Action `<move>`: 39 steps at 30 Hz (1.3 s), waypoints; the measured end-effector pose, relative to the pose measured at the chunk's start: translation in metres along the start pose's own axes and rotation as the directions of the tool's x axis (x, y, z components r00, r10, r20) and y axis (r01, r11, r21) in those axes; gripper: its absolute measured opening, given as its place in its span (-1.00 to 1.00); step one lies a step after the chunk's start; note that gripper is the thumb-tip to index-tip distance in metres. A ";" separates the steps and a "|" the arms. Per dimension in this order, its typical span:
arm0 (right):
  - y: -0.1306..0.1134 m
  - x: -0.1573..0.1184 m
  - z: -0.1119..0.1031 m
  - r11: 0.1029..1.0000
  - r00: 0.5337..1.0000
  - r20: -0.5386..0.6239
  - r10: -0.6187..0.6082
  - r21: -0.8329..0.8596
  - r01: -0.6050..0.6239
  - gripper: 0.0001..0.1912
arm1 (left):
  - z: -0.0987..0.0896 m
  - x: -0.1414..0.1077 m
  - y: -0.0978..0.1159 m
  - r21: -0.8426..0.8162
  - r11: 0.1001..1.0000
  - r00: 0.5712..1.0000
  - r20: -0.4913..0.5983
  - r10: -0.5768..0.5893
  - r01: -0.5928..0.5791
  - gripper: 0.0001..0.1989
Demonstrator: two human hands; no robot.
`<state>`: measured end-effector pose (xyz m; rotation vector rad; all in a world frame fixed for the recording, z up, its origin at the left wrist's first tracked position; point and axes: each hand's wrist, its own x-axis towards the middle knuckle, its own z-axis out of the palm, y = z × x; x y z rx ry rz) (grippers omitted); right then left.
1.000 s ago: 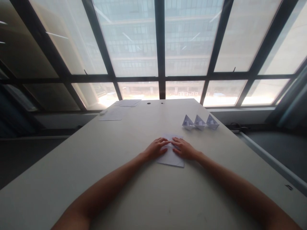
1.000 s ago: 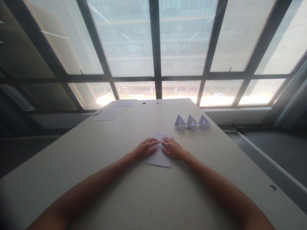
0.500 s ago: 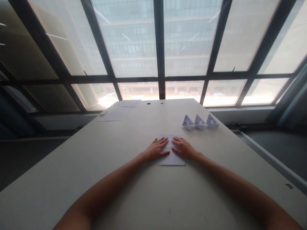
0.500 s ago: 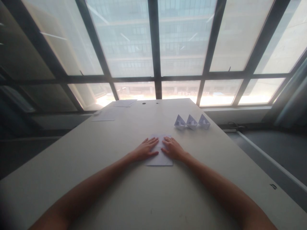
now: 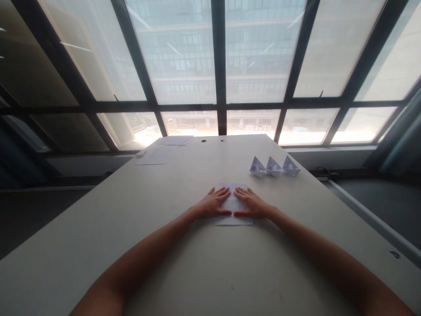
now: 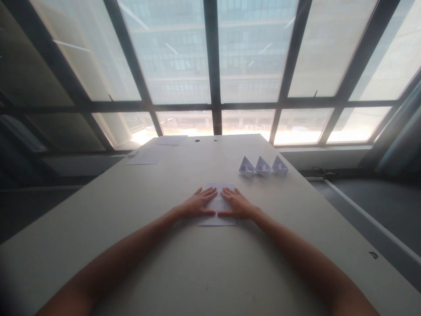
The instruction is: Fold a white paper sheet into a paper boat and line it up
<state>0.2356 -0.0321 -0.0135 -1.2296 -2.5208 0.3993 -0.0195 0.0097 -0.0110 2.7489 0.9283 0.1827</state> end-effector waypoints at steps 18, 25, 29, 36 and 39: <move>0.007 0.007 0.010 0.995 0.961 -0.260 0.095 0.044 -0.086 -0.73 | 0.007 0.009 -0.006 -0.247 0.968 0.951 -0.288 -0.113 0.040 -0.78; 0.010 0.006 0.012 0.990 0.946 -0.291 0.140 0.058 -0.128 -0.77 | 0.010 0.011 -0.008 -0.275 0.962 0.936 -0.337 -0.102 0.006 -0.79; 0.008 0.006 0.010 0.988 0.930 -0.334 0.150 0.073 -0.133 -0.75 | 0.008 0.010 -0.003 -0.258 0.966 0.909 -0.407 -0.090 -0.020 -0.78; 0.008 0.006 0.010 0.980 0.855 -0.498 0.148 0.192 -0.057 -0.73 | -0.001 0.006 0.007 -0.279 0.960 0.883 -0.449 -0.138 0.008 -0.69; 0.009 0.008 0.013 0.957 0.820 -0.539 0.193 0.290 -0.035 -0.72 | -0.001 0.007 0.011 -0.373 0.928 0.841 -0.502 -0.202 0.001 -0.68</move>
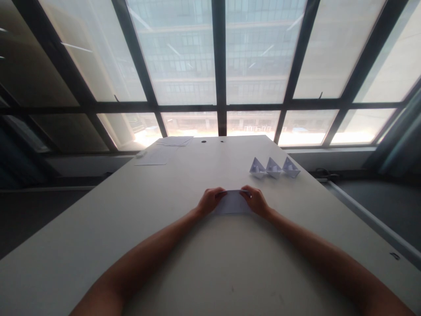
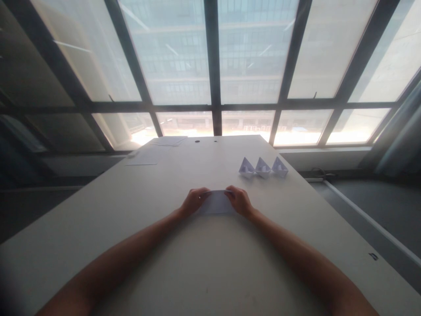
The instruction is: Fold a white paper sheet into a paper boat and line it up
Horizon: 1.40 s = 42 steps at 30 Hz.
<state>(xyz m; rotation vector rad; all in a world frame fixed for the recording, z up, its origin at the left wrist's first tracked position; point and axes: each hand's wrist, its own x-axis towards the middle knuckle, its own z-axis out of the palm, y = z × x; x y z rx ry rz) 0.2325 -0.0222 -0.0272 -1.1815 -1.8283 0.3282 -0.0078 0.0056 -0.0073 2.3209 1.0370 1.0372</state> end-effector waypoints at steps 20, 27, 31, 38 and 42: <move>-0.003 -0.005 0.007 0.934 0.994 0.064 0.090 -0.352 -0.062 -0.47 | 0.014 -0.009 -0.009 0.311 0.932 0.933 0.353 0.070 -0.188 -0.55; -0.016 -0.008 0.012 0.927 0.877 0.475 -0.065 -0.296 0.230 -0.39 | 0.011 -0.011 0.003 0.366 0.895 0.864 0.501 0.042 -0.256 -0.36; -0.020 -0.007 0.012 0.917 0.822 0.568 0.025 -0.341 0.208 -0.29 | 0.010 -0.011 0.007 0.415 0.878 0.855 0.518 -0.011 -0.240 -0.26; -0.022 -0.007 0.008 0.883 0.826 0.538 0.166 -0.454 0.119 -0.24 | 0.003 -0.008 0.003 0.504 0.850 0.839 0.521 -0.159 -0.152 -0.15; -0.016 -0.007 0.009 0.857 0.846 0.473 0.243 -0.513 0.040 -0.23 | 0.000 -0.006 0.000 0.561 0.827 0.834 0.473 -0.283 -0.038 -0.15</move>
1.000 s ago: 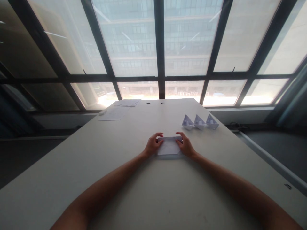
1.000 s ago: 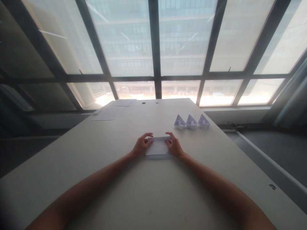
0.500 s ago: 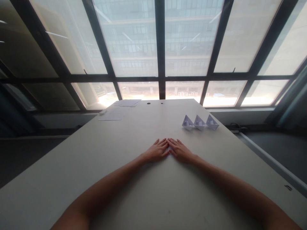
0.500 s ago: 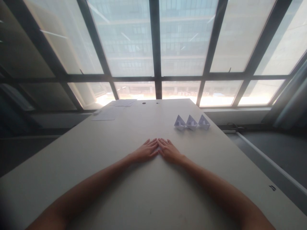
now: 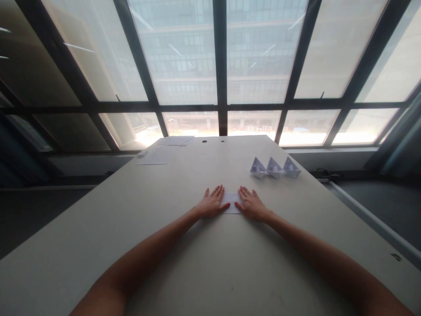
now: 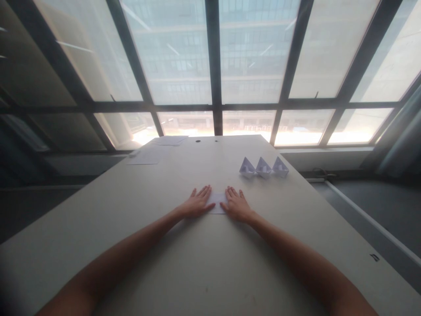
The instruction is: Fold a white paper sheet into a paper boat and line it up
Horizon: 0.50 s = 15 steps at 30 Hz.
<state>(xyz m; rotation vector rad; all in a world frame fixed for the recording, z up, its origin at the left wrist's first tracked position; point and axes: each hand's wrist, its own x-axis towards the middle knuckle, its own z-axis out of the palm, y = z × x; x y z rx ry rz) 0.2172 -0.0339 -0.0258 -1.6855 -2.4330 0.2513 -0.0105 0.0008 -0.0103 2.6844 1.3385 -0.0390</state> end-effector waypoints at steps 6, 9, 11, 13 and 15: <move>0.011 0.006 0.006 0.989 0.987 -0.060 0.146 -0.001 -0.146 -0.26 | 0.003 0.001 0.000 -0.009 0.990 0.988 -0.054 -0.144 0.144 -0.28; 0.014 0.007 0.008 0.988 0.985 -0.072 0.157 0.011 -0.156 -0.30 | 0.007 0.002 0.001 -0.025 0.983 0.976 -0.118 -0.181 0.180 -0.37; 0.014 0.007 0.009 0.988 0.984 -0.090 0.156 0.028 -0.154 -0.33 | 0.011 0.004 -0.001 -0.044 0.982 0.967 -0.171 -0.191 0.186 -0.44; 0.014 0.006 0.007 0.991 0.982 -0.137 0.129 0.041 -0.124 -0.37 | 0.013 0.006 -0.004 -0.079 0.980 0.957 -0.216 -0.195 0.182 -0.49; 0.013 0.005 0.005 0.998 0.980 -0.196 0.035 0.050 -0.026 -0.43 | 0.014 0.009 -0.008 -0.128 0.977 0.945 -0.260 -0.197 0.168 -0.52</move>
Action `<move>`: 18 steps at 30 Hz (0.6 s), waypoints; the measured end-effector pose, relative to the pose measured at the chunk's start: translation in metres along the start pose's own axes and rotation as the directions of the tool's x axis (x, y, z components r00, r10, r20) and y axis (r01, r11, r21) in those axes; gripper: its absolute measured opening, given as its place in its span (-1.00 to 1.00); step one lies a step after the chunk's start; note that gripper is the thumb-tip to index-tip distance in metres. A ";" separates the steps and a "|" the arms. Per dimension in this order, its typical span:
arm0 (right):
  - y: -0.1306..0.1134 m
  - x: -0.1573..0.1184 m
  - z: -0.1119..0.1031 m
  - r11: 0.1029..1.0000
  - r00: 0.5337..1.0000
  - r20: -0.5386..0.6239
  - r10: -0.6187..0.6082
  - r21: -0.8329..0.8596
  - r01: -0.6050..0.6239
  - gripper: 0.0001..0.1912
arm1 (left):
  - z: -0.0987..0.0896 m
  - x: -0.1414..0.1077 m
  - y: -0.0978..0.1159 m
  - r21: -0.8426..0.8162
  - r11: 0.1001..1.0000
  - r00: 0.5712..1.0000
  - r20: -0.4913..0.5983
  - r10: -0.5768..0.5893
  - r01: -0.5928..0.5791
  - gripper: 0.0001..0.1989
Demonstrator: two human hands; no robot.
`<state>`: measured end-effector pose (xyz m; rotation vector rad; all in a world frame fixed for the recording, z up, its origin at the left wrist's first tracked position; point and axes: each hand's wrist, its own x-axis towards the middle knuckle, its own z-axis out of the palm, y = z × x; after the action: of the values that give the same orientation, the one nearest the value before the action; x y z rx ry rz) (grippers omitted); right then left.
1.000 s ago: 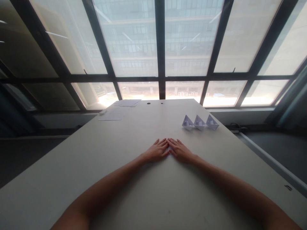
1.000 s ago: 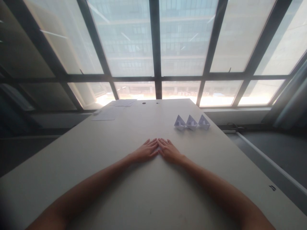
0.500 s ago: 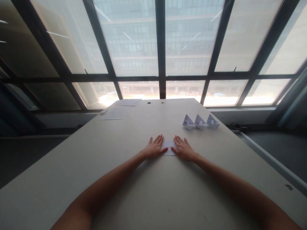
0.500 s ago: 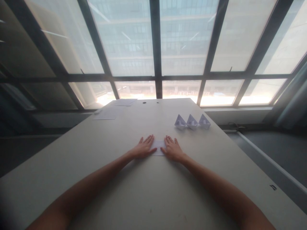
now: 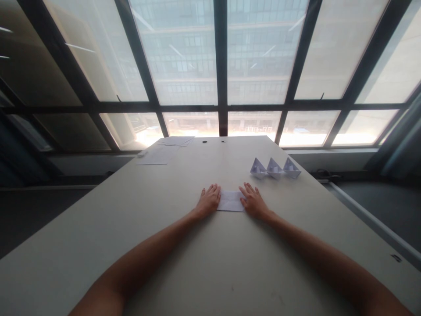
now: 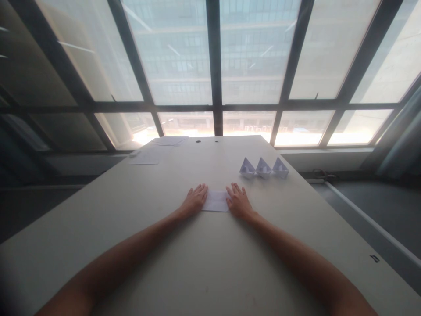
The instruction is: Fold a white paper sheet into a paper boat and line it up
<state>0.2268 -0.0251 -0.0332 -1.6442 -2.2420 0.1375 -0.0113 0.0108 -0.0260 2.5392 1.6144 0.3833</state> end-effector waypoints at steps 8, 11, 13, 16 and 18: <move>-0.003 -0.004 -0.008 0.907 0.915 -0.061 -0.400 0.118 0.404 -0.49 | -0.008 0.002 -0.001 -0.276 0.797 0.839 -0.084 0.538 -0.538 -0.66; -0.005 -0.005 -0.010 0.905 0.912 -0.088 -0.400 0.118 0.408 -0.38 | -0.012 -0.002 0.004 -0.239 0.747 0.776 -0.047 0.629 -0.620 -0.49; -0.007 -0.005 -0.012 0.898 0.905 -0.095 -0.414 0.121 0.423 -0.30 | -0.014 -0.003 0.005 -0.233 0.753 0.776 -0.016 0.630 -0.616 -0.40; -0.008 -0.006 -0.015 0.893 0.901 -0.085 -0.425 0.126 0.433 -0.26 | -0.012 -0.002 0.003 -0.249 0.772 0.794 0.016 0.608 -0.585 -0.37; -0.010 -0.006 -0.017 0.899 0.908 -0.066 -0.415 0.128 0.420 -0.27 | -0.011 -0.001 0.002 -0.272 0.781 0.808 0.021 0.589 -0.563 -0.40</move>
<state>0.2256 -0.0361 -0.0155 -1.0540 -2.4366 0.1472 -0.0129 0.0088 -0.0154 2.7335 0.6511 0.4579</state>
